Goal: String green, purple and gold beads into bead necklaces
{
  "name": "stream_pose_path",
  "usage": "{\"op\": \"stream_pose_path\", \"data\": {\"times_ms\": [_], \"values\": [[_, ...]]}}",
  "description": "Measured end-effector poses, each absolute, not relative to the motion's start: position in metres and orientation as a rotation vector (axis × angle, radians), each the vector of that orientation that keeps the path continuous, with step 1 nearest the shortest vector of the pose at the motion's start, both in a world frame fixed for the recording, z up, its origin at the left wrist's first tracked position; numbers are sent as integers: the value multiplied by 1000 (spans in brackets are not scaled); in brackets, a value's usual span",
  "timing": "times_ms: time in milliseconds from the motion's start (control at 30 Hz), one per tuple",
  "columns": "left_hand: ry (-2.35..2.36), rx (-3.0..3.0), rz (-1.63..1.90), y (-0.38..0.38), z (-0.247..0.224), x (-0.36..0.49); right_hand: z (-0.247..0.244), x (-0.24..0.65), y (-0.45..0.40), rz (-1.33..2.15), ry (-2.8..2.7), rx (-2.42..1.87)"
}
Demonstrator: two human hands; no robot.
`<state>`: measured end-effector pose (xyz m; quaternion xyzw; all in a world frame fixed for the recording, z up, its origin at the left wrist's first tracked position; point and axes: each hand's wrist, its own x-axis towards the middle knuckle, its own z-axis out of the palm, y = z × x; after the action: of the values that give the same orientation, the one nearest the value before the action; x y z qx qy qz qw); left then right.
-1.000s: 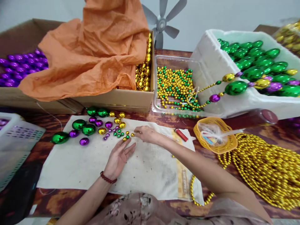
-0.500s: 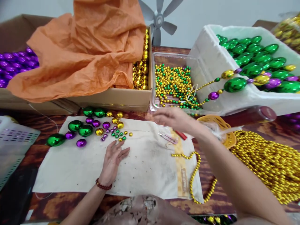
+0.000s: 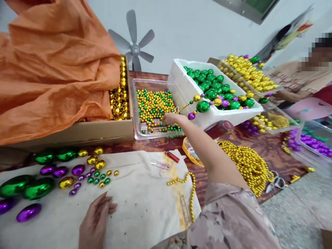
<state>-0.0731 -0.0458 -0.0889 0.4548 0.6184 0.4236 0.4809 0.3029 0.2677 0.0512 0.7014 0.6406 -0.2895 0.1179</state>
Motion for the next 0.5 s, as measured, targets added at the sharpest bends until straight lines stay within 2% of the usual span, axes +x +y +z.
{"op": "stream_pose_path", "data": {"times_ms": [300,500], "values": [[1547,1227,1005,-46,-91,-74,30,285,272,-1088,1905,1747],[1572,1218,998,-46,-84,-73,15,273,270,-1018,1985,1731]]}}
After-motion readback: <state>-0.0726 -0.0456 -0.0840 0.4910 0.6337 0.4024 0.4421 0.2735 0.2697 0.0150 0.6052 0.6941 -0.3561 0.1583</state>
